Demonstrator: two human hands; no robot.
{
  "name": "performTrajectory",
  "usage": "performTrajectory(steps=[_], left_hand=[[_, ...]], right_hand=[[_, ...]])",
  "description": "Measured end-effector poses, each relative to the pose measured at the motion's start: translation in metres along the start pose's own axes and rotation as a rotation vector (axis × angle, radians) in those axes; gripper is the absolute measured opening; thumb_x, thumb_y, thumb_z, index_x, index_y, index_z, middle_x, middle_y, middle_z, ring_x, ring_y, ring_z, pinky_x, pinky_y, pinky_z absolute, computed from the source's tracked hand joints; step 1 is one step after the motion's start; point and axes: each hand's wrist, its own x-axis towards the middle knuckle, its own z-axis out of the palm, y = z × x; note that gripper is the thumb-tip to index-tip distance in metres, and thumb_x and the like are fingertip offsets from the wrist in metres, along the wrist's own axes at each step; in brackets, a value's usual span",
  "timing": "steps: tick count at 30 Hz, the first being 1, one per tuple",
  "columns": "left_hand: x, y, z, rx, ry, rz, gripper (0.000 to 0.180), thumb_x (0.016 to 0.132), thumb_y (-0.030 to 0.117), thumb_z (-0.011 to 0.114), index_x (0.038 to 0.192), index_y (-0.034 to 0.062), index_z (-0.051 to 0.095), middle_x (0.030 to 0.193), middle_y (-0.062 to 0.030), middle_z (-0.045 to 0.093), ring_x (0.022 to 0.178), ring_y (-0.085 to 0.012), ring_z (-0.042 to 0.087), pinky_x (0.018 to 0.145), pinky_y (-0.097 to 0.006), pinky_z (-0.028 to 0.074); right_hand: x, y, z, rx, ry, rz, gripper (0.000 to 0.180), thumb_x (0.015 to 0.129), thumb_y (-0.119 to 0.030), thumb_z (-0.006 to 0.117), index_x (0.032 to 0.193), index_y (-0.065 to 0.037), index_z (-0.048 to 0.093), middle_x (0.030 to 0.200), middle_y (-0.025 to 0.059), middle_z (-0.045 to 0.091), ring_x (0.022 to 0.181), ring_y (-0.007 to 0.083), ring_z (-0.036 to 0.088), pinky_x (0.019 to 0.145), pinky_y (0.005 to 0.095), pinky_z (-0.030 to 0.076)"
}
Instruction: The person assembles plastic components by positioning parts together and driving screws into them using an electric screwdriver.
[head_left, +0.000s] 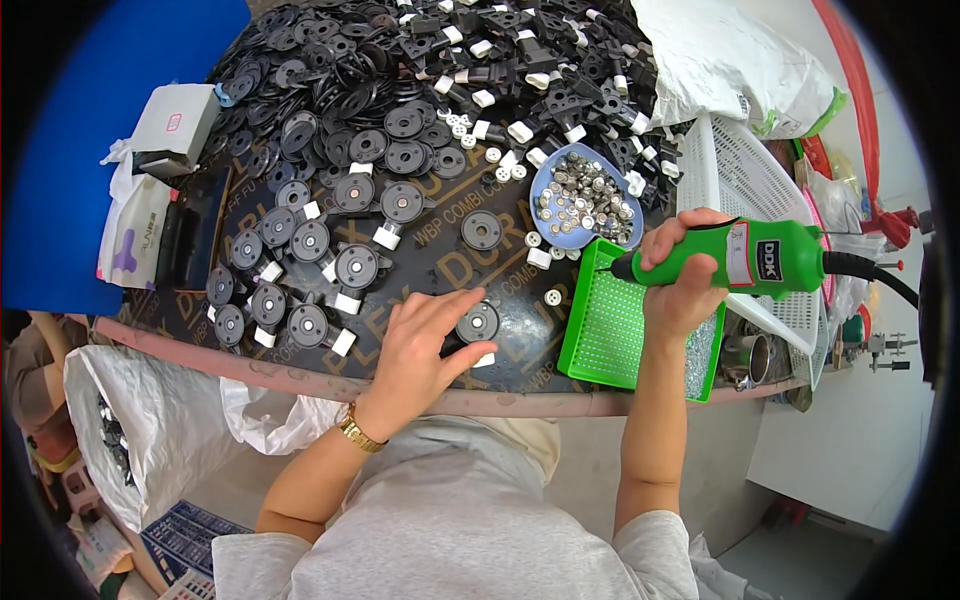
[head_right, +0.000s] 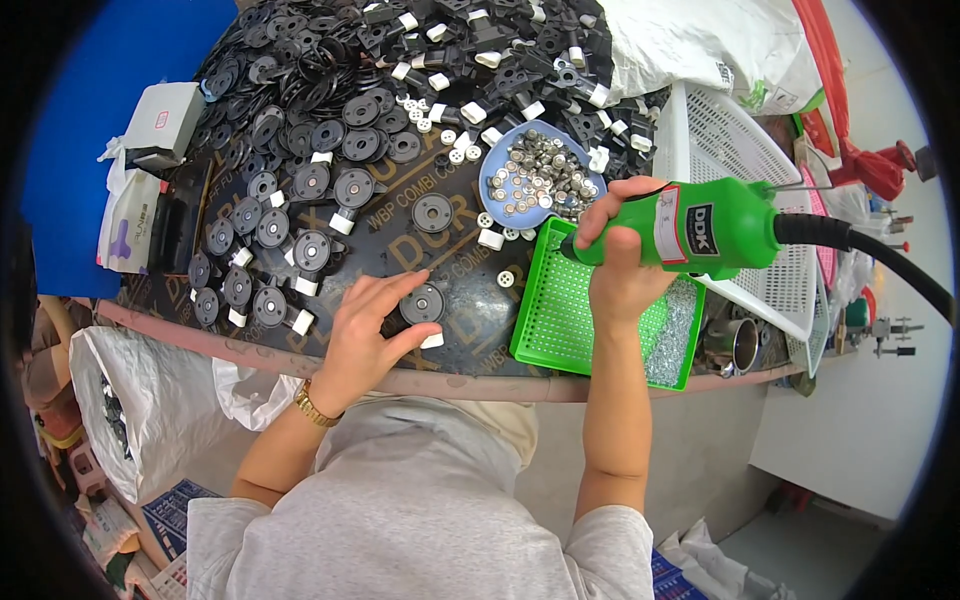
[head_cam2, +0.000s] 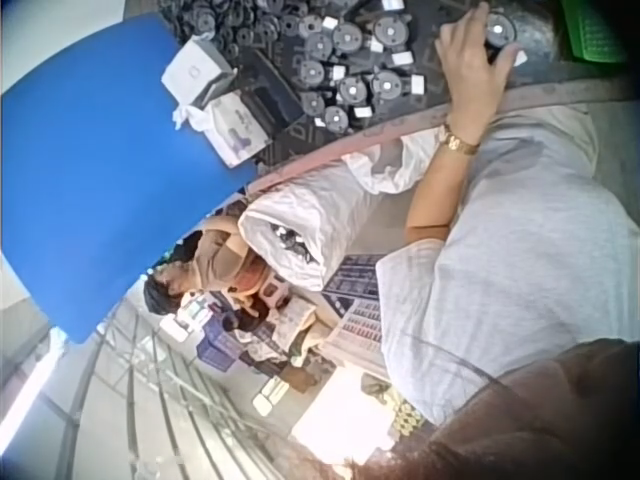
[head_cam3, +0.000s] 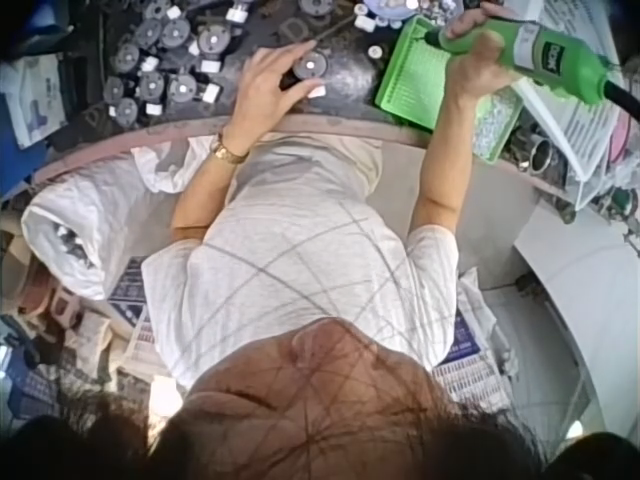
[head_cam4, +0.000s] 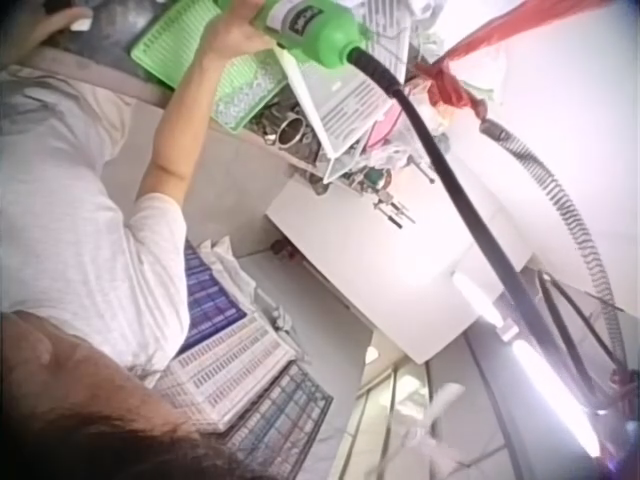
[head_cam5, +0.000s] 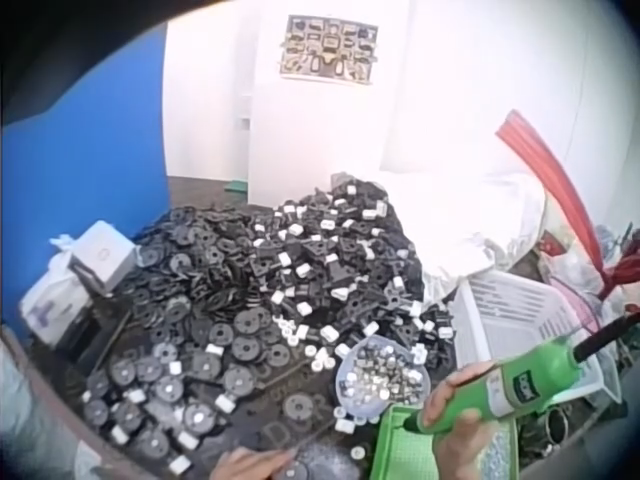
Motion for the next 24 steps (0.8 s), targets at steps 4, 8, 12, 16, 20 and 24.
performTrajectory(steps=[4, 8, 12, 16, 20, 24], left_hand=[[0.000, 0.000, 0.000, -0.016, -0.004, 0.003, 0.054, 0.065, 0.021, 0.077, 0.112, 0.0015, 0.059, 0.106, -0.0120, 0.062, 0.090, -0.0264, 0.054, 0.081, -0.035, 0.042], [0.000, -0.001, 0.000, -0.024, -0.003, 0.004, 0.054, 0.065, 0.021, 0.077, 0.112, 0.0010, 0.059, 0.106, -0.0121, 0.062, 0.089, -0.0263, 0.054, 0.081, -0.035, 0.042], [-0.001, -0.003, 0.000, -0.007, 0.002, 0.006, 0.053, 0.067, 0.024, 0.075, 0.113, 0.0034, 0.058, 0.105, -0.0100, 0.062, 0.089, -0.0249, 0.054, 0.078, -0.034, 0.041], [-0.001, -0.004, 0.002, -0.029, -0.001, 0.017, 0.052, 0.070, 0.028, 0.073, 0.114, 0.0070, 0.058, 0.106, -0.0068, 0.062, 0.088, -0.0229, 0.053, 0.075, -0.033, 0.039], [-0.003, -0.008, 0.002, -0.041, 0.005, 0.013, 0.053, 0.069, 0.025, 0.074, 0.115, 0.0072, 0.057, 0.104, -0.0057, 0.062, 0.087, -0.0226, 0.052, 0.075, -0.033, 0.039], [-0.003, -0.007, -0.001, -0.052, 0.015, 0.003, 0.053, 0.068, 0.023, 0.075, 0.115, 0.0074, 0.057, 0.102, -0.0055, 0.062, 0.087, -0.0227, 0.052, 0.075, -0.034, 0.039]], right_hand=[[0.000, -0.003, 0.002, -0.026, 0.000, -0.003, 0.060, 0.075, -0.049, 0.069, 0.100, 0.001, 0.047, 0.060, 0.0057, 0.052, 0.049, 0.0112, 0.049, 0.045, 0.0214, 0.039], [0.004, -0.018, 0.003, -0.059, 0.003, -0.035, 0.066, 0.075, -0.057, 0.064, 0.103, 0.000, 0.047, 0.062, 0.0050, 0.049, 0.052, 0.0115, 0.046, 0.046, 0.0229, 0.038], [0.005, -0.035, 0.007, 0.018, -0.003, -0.024, 0.068, 0.078, -0.064, 0.053, 0.108, -0.002, 0.047, 0.062, 0.0027, 0.043, 0.051, 0.0102, 0.039, 0.047, 0.0232, 0.032], [-0.006, -0.046, 0.034, 0.293, -0.118, -0.080, 0.075, 0.076, -0.071, 0.047, 0.107, -0.002, 0.047, 0.061, 0.0001, 0.045, 0.048, 0.0098, 0.039, 0.047, 0.0248, 0.033], [-0.025, -0.042, 0.072, 0.369, -0.268, 0.013, 0.079, 0.069, -0.073, 0.052, 0.105, -0.003, 0.041, 0.059, 0.0009, 0.047, 0.044, 0.0113, 0.042, 0.044, 0.0249, 0.036], [-0.029, -0.028, 0.087, 0.345, -0.348, -0.005, 0.079, 0.068, -0.072, 0.054, 0.103, -0.003, 0.040, 0.059, 0.0017, 0.048, 0.044, 0.0110, 0.043, 0.042, 0.0238, 0.036]])
